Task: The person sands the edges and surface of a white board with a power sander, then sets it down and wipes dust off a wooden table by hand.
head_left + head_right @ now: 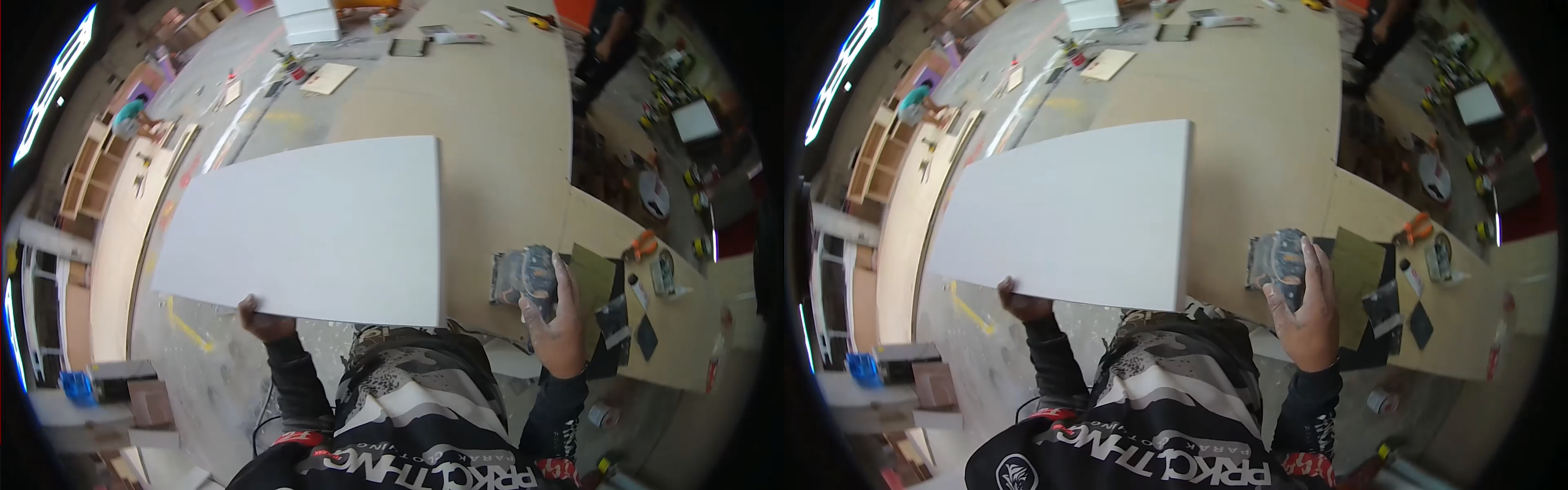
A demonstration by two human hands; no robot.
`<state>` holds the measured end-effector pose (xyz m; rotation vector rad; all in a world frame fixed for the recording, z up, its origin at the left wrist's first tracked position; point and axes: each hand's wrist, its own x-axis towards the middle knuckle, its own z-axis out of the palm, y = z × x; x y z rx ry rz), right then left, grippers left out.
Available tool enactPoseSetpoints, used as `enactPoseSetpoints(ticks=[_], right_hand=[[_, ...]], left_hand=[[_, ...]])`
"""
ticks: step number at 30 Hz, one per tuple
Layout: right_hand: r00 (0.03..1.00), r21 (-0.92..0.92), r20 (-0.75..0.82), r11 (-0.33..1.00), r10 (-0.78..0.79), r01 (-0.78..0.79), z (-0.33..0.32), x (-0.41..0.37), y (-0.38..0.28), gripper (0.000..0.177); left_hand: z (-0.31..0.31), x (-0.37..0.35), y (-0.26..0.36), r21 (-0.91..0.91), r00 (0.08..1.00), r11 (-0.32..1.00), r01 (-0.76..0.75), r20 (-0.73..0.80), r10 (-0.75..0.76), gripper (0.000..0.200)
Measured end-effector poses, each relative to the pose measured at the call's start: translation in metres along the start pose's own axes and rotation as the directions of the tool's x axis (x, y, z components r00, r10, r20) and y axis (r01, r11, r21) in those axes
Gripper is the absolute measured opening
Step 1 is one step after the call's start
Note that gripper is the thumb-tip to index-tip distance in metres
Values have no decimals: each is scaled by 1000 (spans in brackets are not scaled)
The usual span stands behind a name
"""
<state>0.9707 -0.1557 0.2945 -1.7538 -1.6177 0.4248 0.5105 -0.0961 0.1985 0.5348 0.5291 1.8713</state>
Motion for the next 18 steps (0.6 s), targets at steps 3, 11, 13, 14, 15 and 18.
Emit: enactPoseSetpoints(ticks=[3,11,13,14,15,18], right_hand=[[1000,-160,19,987,10,-7,17,9,-10,74],[972,-310,55,930,227,-200,14,28,-7,72],[990,-157,-14,978,139,-140,3,16,0,68],[988,-176,-20,973,150,-151,-6,9,5,68],[983,-51,-97,986,156,-161,-16,2,10,67],[940,210,-270,966,207,-152,-51,-18,9,67]], left_hand=[[11,-10,-8,-97,995,991,94,34,-91,55],[16,-23,-18,-80,995,992,93,-16,-94,54],[-2,-22,-14,-141,987,980,138,96,-125,65],[-8,-23,-13,-155,985,976,155,96,-142,65],[-10,-23,-12,-163,981,971,175,115,-158,66],[-5,-23,-18,-159,975,966,204,118,-187,58]])
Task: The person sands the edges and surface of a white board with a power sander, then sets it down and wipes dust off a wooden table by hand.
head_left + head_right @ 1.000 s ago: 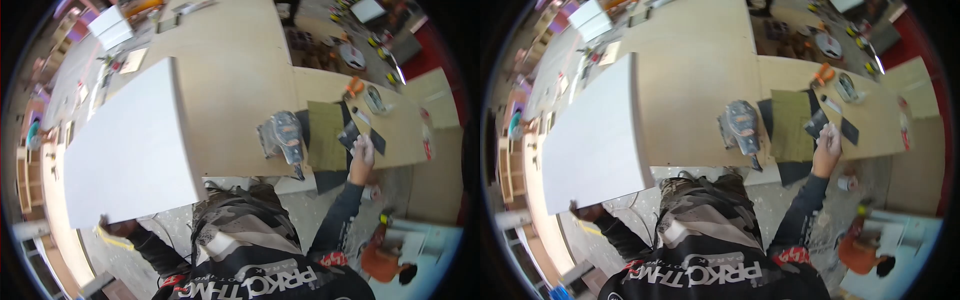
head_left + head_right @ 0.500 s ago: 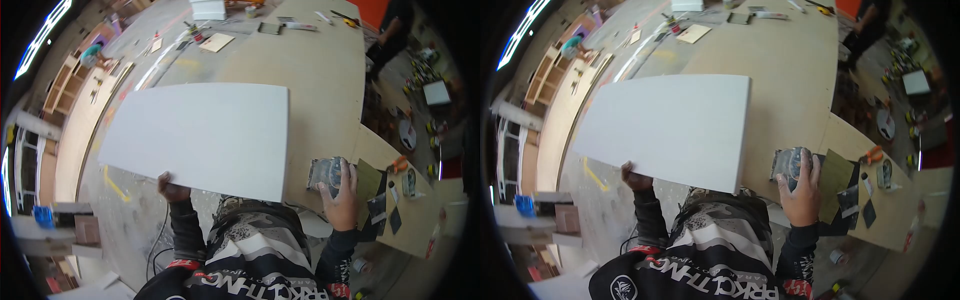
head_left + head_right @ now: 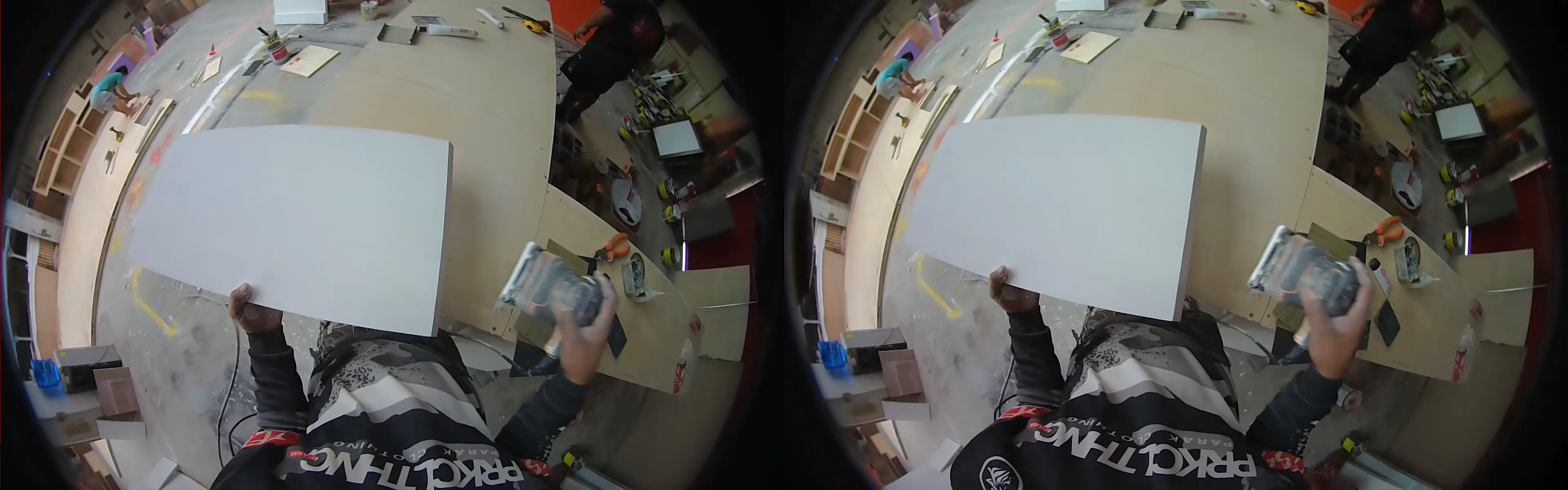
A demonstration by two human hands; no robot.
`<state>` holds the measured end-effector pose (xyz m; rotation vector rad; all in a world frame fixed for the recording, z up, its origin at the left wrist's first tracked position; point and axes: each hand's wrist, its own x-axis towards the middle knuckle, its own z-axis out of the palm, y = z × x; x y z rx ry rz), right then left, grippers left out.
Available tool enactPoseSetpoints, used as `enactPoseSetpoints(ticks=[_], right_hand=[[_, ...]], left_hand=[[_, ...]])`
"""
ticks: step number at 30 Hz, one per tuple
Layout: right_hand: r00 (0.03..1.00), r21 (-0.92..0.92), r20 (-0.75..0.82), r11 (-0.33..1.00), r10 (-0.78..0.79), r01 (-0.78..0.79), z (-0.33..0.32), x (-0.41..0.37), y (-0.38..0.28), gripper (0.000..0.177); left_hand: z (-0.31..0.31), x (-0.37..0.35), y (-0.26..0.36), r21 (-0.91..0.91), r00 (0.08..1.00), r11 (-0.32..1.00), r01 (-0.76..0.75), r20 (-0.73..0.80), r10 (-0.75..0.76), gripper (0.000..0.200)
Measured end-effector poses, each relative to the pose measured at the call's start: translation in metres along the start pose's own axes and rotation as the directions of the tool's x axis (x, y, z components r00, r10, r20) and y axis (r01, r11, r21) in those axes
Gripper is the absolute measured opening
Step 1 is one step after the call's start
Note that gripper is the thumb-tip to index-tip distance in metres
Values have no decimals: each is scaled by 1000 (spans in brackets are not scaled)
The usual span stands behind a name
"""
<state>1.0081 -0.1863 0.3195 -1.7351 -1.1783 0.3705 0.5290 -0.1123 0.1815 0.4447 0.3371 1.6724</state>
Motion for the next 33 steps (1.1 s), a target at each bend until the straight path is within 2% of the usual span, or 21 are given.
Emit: enactPoseSetpoints(ticks=[2,3,5,8,9,11,12,14,15,16,19,20,22,26,28,33], right_hand=[[992,167,-106,985,68,-50,-21,-7,-2,73],[990,164,-116,985,75,-56,-30,-10,-5,73],[977,309,-181,950,110,-49,-45,-16,-9,78],[961,266,-260,964,97,-25,-54,-26,-6,81],[956,261,-263,963,131,-61,-56,-30,-9,81],[953,216,-271,973,135,-77,-60,-35,-3,81],[955,173,-265,981,135,-91,-61,-38,1,81],[951,173,-284,982,125,-77,-63,-41,6,81],[959,180,-249,979,138,-95,-64,-43,4,82],[966,183,-208,976,153,-115,-66,-46,4,82],[967,208,-215,974,134,-89,-68,-49,8,84],[966,204,-218,975,137,-92,-69,-49,7,84],[970,251,-196,963,147,-95,-68,-49,5,84],[965,335,-194,937,176,-103,-65,-48,2,82],[967,343,-168,931,191,-125,-66,-48,4,82],[974,326,-162,940,160,-100,-61,-45,12,81]], left_hand=[[3,4,-5,-14,999,999,37,-25,-38,47],[0,7,-9,-14,999,999,49,-21,-49,47],[-5,13,-22,-40,996,996,81,46,-80,43],[2,18,-44,-73,991,988,134,-13,-136,39],[6,19,-51,-75,989,986,149,-3,-149,39],[14,22,-64,-61,985,988,144,-87,-149,36],[10,23,-69,-62,985,987,151,-76,-155,36],[9,28,-81,-70,980,978,198,-4,-199,23],[23,25,-87,19,973,981,191,-137,-187,21],[22,28,-91,19,971,980,200,-139,-196,21],[10,30,-106,-76,969,966,246,-18,-248,24],[15,31,-109,-77,967,965,251,-18,-253,24],[26,32,-114,-45,966,968,245,-78,-248,42],[15,33,-126,-84,959,960,267,-71,-273,44],[28,33,-128,-6,944,945,327,-45,-327,46],[12,32,-134,24,958,958,284,-52,-283,48]])
